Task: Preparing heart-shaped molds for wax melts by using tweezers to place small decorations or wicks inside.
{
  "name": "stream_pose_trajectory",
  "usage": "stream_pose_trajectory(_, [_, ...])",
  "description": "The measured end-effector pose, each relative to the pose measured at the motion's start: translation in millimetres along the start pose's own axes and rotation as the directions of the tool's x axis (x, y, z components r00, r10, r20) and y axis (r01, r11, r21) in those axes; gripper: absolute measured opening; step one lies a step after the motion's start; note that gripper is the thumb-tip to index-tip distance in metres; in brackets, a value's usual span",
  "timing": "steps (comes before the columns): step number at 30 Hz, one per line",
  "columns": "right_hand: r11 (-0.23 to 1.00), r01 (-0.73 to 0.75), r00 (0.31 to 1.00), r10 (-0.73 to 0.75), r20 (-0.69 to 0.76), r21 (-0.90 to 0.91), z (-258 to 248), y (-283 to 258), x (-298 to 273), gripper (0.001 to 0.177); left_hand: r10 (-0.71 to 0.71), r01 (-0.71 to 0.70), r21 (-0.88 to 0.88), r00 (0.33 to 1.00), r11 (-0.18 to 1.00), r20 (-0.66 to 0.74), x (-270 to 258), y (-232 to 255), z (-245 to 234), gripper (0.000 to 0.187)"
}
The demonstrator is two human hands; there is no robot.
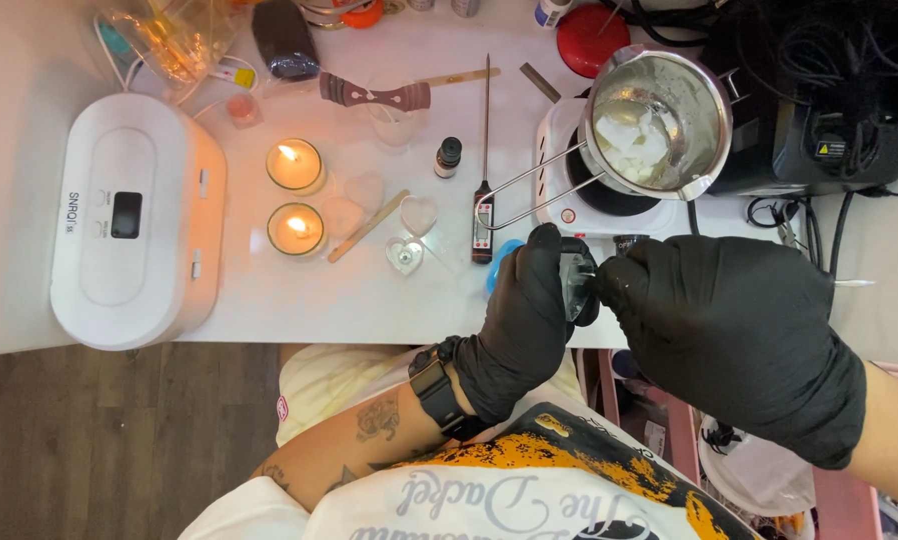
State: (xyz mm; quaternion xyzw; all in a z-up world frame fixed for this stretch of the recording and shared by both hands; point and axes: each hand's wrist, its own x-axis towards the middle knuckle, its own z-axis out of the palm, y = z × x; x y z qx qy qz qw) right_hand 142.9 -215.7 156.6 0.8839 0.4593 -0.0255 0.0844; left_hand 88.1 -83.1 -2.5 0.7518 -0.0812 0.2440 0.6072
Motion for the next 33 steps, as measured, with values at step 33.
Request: stream_pose_trajectory(33, [0.927, -0.084, 0.996, 0.083, -0.018, -0.366, -2, 0, -40, 0.039, 0.072, -0.047, -0.129, 0.979, 0.991, 0.193, 16, 0, -9, 0.067])
